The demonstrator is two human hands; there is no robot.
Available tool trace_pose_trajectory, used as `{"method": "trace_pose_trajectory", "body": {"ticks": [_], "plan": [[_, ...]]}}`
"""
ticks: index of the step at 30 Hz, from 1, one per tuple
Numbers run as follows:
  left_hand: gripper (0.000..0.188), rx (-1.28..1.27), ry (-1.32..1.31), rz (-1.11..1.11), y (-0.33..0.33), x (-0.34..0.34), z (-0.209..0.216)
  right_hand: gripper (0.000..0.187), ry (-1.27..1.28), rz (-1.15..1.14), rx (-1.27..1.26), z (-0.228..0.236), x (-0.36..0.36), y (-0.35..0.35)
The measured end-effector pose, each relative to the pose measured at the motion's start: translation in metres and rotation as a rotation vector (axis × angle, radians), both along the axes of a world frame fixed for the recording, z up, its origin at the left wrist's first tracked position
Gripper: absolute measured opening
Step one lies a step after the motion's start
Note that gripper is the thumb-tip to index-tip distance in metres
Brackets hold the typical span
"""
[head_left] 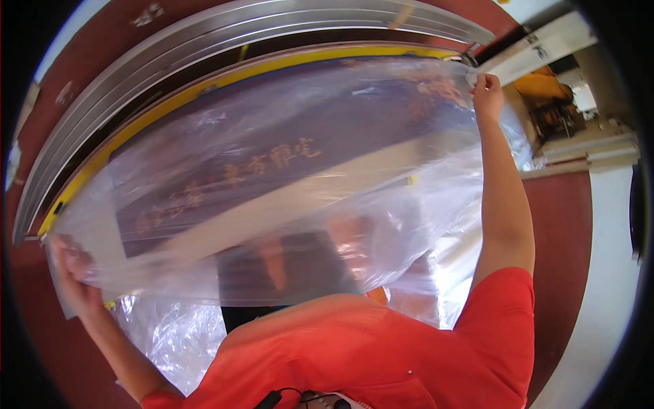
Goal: The person wraps a large rectangular object, which appears to be a framed picture or sign, in a clear plastic sheet. They repeatedly smooth the plastic over the surface and fold the edges to secure the wrapping.
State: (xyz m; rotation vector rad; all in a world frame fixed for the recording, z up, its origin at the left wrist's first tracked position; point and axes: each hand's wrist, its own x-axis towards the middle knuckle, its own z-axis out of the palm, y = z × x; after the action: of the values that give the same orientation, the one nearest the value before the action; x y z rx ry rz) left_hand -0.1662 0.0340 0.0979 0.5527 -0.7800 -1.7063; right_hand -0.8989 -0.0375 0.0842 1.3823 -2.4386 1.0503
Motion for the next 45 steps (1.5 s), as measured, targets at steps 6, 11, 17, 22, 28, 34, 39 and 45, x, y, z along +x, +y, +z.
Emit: {"method": "trace_pose_trajectory", "body": {"ticks": [6,11,17,22,28,34,39,45], "plan": [[0.045,0.226,-0.472,0.854,0.025,0.156,0.042,0.056,0.417,0.574,0.341,-0.049,0.095,0.008],[0.052,0.268,-0.791,0.700,0.054,0.248,-0.015,0.057,0.476,0.275,0.445,-0.067,0.085,0.006],[0.048,0.475,-1.733,0.647,0.098,0.315,-0.038,0.047,0.479,0.482,0.394,-0.063,0.073,0.002],[0.041,-0.275,-2.514,0.724,0.025,0.188,-0.055,0.044,0.627,0.452,0.442,-0.065,0.044,0.009],[0.052,-0.116,-2.363,0.434,0.012,0.160,-0.079,0.043,0.487,0.537,0.476,-0.061,-0.022,0.013],[0.055,-0.047,-2.382,0.521,-0.016,0.164,-0.081,0.048,0.264,0.285,0.456,-0.050,-0.001,-0.042],[0.058,0.444,-2.652,0.177,-0.038,0.133,-0.042,0.050,-0.055,0.370,0.146,-0.055,-0.042,-0.029],[0.055,-0.955,-2.146,0.173,-0.006,-0.041,-0.046,0.033,0.413,-0.024,0.753,-0.097,-0.161,0.163]]}}
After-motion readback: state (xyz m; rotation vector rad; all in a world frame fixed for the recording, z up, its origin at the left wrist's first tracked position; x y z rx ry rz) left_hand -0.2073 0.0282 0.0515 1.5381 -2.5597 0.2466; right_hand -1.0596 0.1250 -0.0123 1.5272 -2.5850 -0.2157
